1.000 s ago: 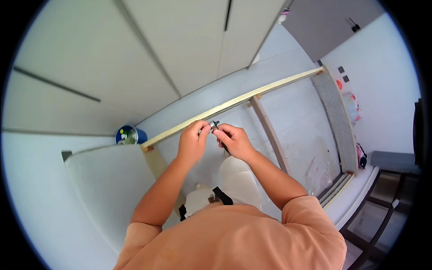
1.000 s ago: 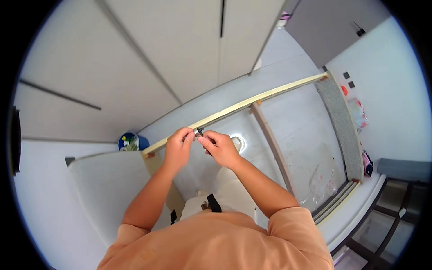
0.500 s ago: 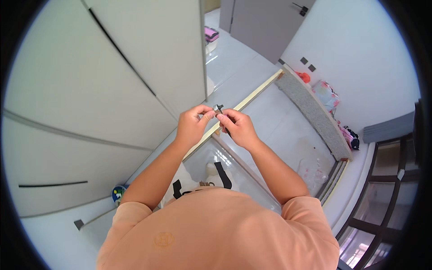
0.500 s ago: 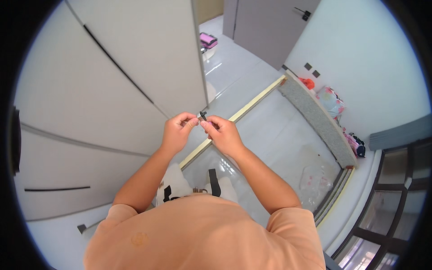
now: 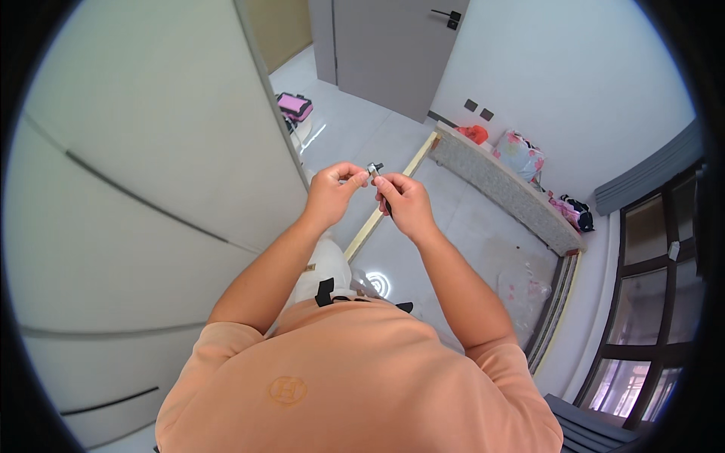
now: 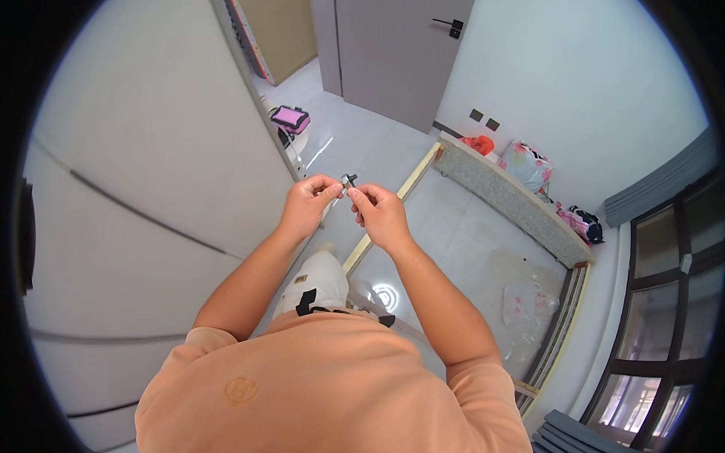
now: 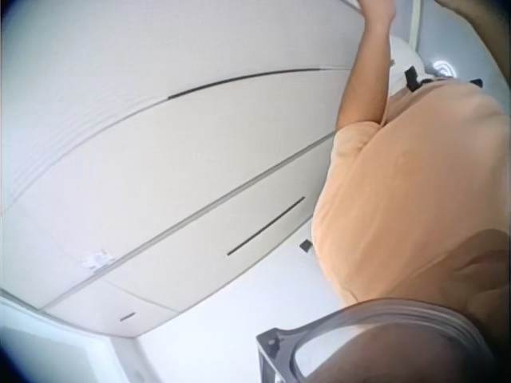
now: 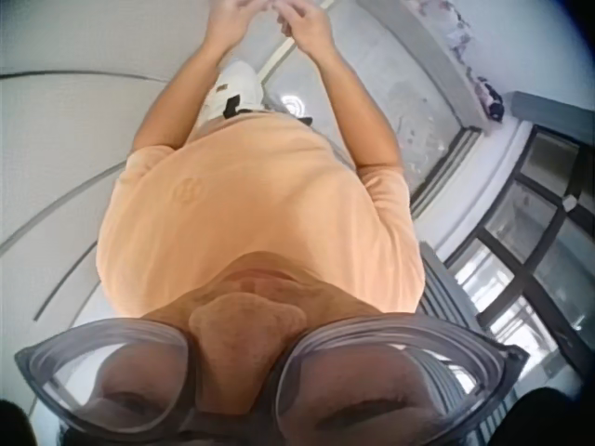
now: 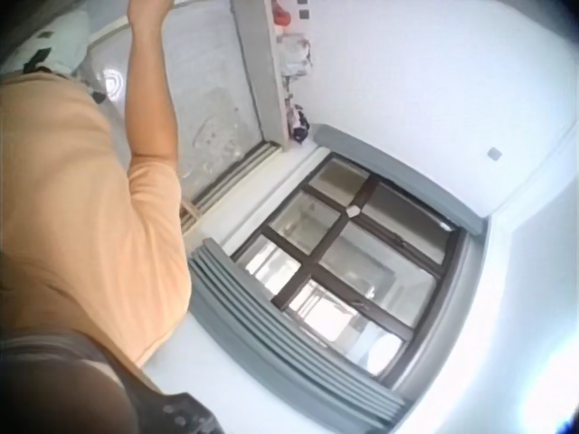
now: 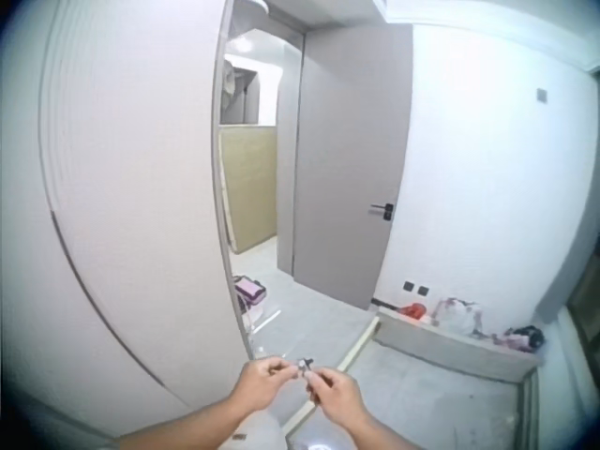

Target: The person selects a socket and attaches it to a ratchet handle from a tool kit, then uses the ratchet to tighten a bolt on a wooden bed frame component.

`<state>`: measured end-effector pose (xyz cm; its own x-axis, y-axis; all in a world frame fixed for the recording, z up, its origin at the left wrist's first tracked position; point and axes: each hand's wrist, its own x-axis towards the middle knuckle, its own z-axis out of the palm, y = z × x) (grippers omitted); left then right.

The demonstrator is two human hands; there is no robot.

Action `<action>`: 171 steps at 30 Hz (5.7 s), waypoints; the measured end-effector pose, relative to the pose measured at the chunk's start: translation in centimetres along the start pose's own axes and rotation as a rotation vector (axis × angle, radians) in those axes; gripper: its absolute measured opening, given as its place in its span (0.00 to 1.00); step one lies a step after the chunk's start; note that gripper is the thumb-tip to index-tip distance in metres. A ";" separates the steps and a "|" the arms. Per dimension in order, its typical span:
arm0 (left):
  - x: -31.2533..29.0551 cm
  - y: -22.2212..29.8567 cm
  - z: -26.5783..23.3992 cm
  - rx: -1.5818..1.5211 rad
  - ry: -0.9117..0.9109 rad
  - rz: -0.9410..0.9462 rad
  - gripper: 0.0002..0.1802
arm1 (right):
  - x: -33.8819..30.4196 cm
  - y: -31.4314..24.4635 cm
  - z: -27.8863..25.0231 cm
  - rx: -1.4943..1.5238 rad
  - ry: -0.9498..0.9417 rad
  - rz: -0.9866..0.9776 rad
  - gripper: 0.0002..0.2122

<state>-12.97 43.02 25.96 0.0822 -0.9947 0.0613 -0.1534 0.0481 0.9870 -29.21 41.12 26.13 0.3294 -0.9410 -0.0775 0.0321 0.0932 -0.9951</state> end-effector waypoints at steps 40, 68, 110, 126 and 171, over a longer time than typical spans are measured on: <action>58.1 -2.1 -11.6 -0.233 0.151 0.012 0.06 | 60.9 -10.5 -2.5 -0.252 -0.072 -0.069 0.11; 44.6 -6.5 -7.7 -0.427 1.652 -0.145 0.09 | 66.7 -3.8 17.1 -0.203 -2.017 -0.025 0.07; 35.0 -15.8 -10.7 -0.131 1.806 -0.992 0.29 | 66.4 13.4 28.9 -0.426 -2.608 -0.392 0.07; 35.6 -19.0 -10.4 0.288 2.575 -0.859 0.17 | 65.6 14.9 27.0 -0.745 -2.301 0.007 0.06; 42.8 -21.1 -6.9 -0.185 2.802 -0.602 0.21 | 62.0 5.4 31.1 -0.698 -2.471 0.121 0.09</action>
<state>0.57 0.11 8.82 0.1792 0.9631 -0.2009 0.2677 0.1487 0.9520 20.76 -6.59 17.84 0.2517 0.8727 -0.4183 -0.0394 -0.4226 -0.9054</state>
